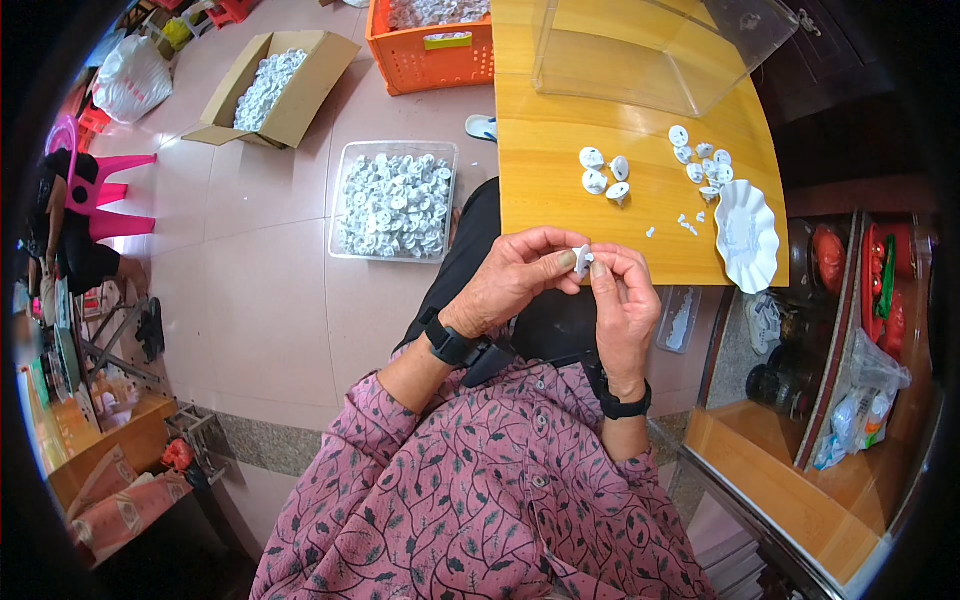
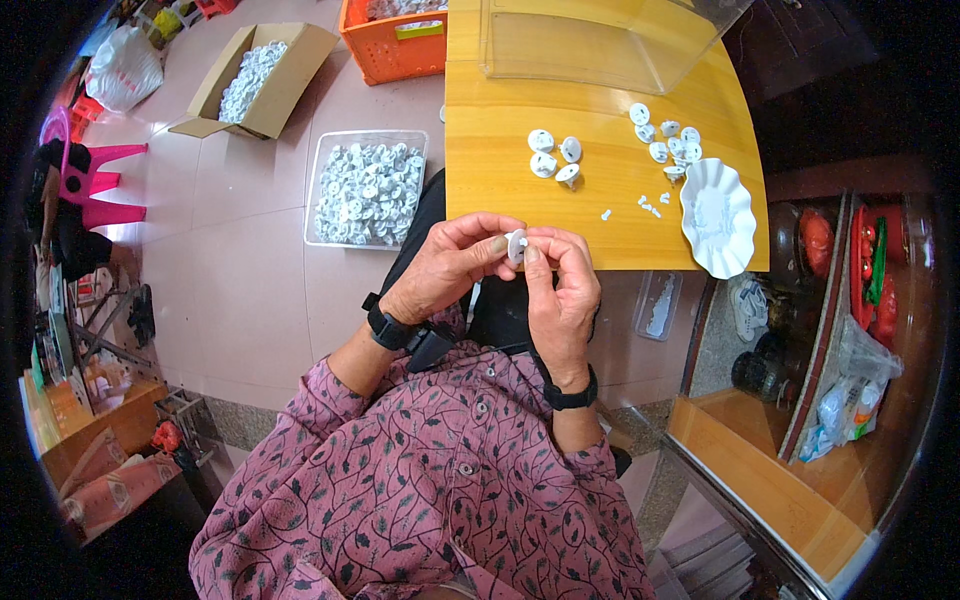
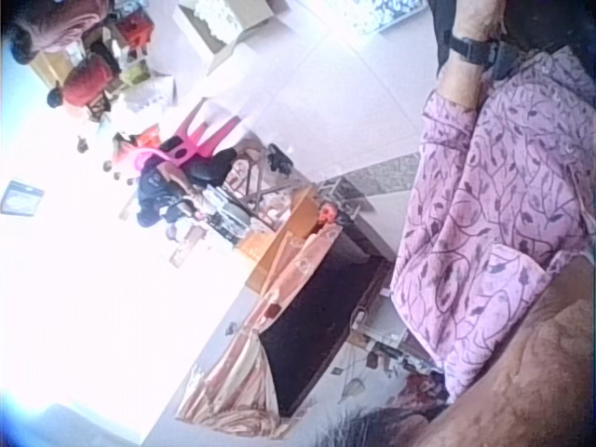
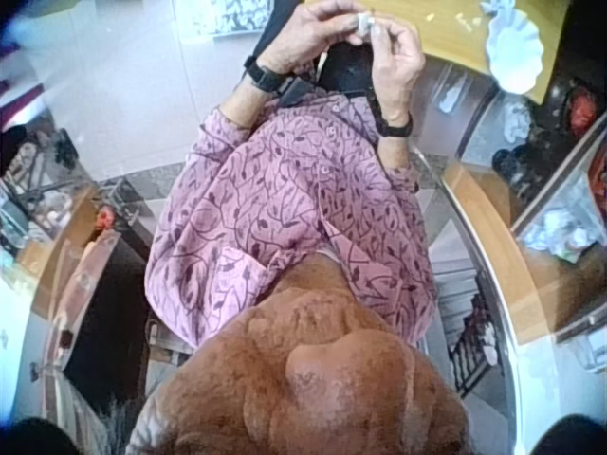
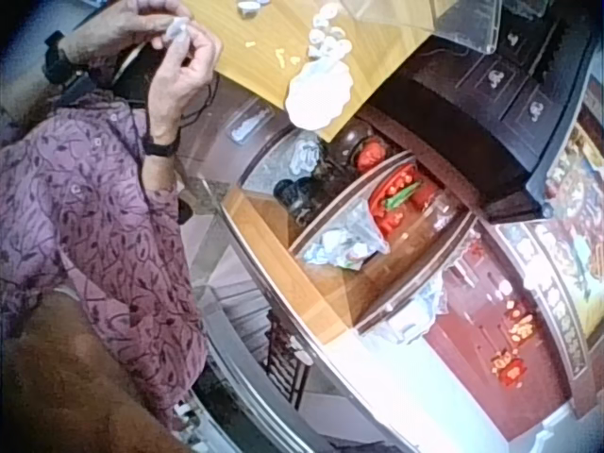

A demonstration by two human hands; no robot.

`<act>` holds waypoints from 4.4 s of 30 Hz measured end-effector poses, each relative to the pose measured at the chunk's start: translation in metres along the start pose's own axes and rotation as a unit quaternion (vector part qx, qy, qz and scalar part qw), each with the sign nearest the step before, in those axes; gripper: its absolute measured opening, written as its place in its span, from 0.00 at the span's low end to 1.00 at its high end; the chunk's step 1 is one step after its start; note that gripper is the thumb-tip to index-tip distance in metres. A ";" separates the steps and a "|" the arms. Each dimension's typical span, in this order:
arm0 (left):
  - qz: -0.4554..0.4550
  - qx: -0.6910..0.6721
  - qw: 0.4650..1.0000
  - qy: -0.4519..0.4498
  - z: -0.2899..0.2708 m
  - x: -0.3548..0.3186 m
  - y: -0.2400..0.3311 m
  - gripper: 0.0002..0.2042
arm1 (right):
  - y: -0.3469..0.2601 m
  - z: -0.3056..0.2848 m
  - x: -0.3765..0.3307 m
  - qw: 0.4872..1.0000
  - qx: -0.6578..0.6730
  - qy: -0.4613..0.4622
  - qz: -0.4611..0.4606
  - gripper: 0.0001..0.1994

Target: Assembling small white plastic components by hand on a wooden table.

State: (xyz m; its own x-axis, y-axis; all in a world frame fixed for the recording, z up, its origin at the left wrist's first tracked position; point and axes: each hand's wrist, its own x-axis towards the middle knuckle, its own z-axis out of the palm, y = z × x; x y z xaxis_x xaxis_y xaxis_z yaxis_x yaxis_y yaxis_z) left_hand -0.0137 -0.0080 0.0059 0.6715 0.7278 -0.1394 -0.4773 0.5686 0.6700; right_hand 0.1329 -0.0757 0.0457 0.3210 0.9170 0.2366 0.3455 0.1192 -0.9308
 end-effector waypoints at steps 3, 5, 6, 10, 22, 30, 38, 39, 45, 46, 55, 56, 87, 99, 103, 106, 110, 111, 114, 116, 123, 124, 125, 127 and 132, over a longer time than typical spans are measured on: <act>0.000 -0.016 1.000 -0.005 -0.001 0.000 -0.001 0.14 | 0.000 0.000 -0.001 0.999 0.039 0.002 0.030 0.03; -0.004 -0.018 1.000 -0.002 0.000 0.000 0.001 0.14 | 0.000 0.001 -0.001 0.997 0.054 0.003 0.047 0.03; -0.004 -0.018 1.000 -0.002 0.000 -0.001 0.000 0.14 | 0.000 0.001 -0.001 0.998 0.046 0.003 0.041 0.03; -0.004 -0.011 1.000 -0.001 -0.001 -0.001 0.001 0.14 | 0.000 0.002 0.000 0.999 0.029 0.009 0.031 0.03; 0.006 0.049 0.999 0.003 -0.002 -0.002 0.001 0.13 | -0.007 0.004 0.003 0.997 -0.079 0.002 -0.013 0.02; 0.005 0.004 1.000 0.009 -0.004 -0.006 0.003 0.13 | -0.001 0.006 0.000 0.999 0.019 0.001 0.031 0.03; 0.101 -0.059 0.982 0.150 -0.051 -0.006 0.027 0.13 | 0.027 -0.022 -0.006 0.993 -0.096 0.067 0.020 0.02; 0.121 -0.046 0.973 0.193 -0.064 -0.008 0.032 0.13 | 0.034 -0.026 -0.006 0.992 -0.096 0.074 0.025 0.02; 0.169 -0.159 0.898 0.375 -0.155 -0.017 0.051 0.10 | 0.046 -0.041 -0.001 0.963 -0.249 0.099 -0.020 0.04; 0.174 -0.185 0.880 0.401 -0.156 -0.015 0.053 0.10 | 0.048 -0.042 0.001 0.950 -0.291 0.102 -0.046 0.05; 0.116 0.140 0.949 0.260 -0.052 0.026 0.055 0.14 | 0.065 -0.049 0.017 0.865 -0.494 0.033 -0.081 0.16; 0.107 0.195 0.948 0.228 -0.039 0.034 0.053 0.15 | 0.068 -0.049 0.018 0.848 -0.523 0.019 -0.079 0.17; 0.221 0.678 0.697 0.079 -0.008 0.062 0.024 0.14 | 0.051 -0.047 -0.020 0.878 -0.435 -0.025 -0.197 0.09; -0.045 -0.132 0.989 -0.044 -0.012 0.017 0.004 0.16 | 0.016 -0.021 -0.014 0.991 -0.120 0.057 -0.014 0.03; -0.044 -0.147 0.987 -0.048 -0.011 0.014 -0.001 0.16 | 0.001 -0.009 -0.010 0.997 -0.024 0.070 0.017 0.03; -0.039 -0.147 0.986 -0.059 -0.012 0.013 -0.004 0.16 | -0.005 -0.003 -0.006 0.998 0.004 0.062 0.026 0.03; -0.042 -0.145 0.986 -0.072 -0.011 0.011 -0.003 0.16 | -0.004 0.002 -0.002 0.998 0.017 0.058 0.014 0.04; -0.044 -0.140 0.987 -0.071 -0.011 0.010 -0.003 0.16 | -0.003 0.003 -0.001 0.998 0.013 0.058 -0.001 0.04; -0.037 -0.147 0.985 -0.081 -0.012 0.010 -0.005 0.15 | -0.002 0.005 0.000 0.998 0.015 0.057 0.002 0.05; -0.037 -0.150 0.984 -0.083 -0.012 0.009 -0.006 0.15 | -0.002 0.006 0.000 0.998 0.012 0.055 0.000 0.05; -0.029 -0.139 0.987 -0.079 -0.008 0.007 -0.003 0.15 | -0.002 0.007 0.001 0.998 0.000 0.055 -0.012 0.05; -0.028 -0.139 0.987 -0.079 -0.008 0.007 -0.003 0.15 | -0.002 0.007 0.001 0.998 0.000 0.055 -0.012 0.05; -0.028 -0.135 0.987 -0.078 -0.008 0.007 -0.003 0.14 | -0.001 0.007 0.001 0.998 -0.005 0.056 -0.013 0.05; -0.027 -0.132 0.988 -0.076 -0.008 0.007 -0.003 0.14 | -0.002 0.007 0.001 0.998 -0.011 0.057 -0.014 0.04; -0.018 -0.106 0.992 -0.066 -0.007 0.006 -0.003 0.14 | -0.003 0.006 0.001 0.994 -0.070 0.054 -0.063 0.04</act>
State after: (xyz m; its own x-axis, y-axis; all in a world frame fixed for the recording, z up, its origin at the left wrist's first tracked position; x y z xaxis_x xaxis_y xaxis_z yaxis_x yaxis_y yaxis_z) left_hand -0.0120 -0.0022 -0.0018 0.7521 0.6567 -0.0553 -0.5503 0.6720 0.4955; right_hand 0.1266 -0.0728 0.0469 0.3579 0.8510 0.3843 0.5058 0.1692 -0.8459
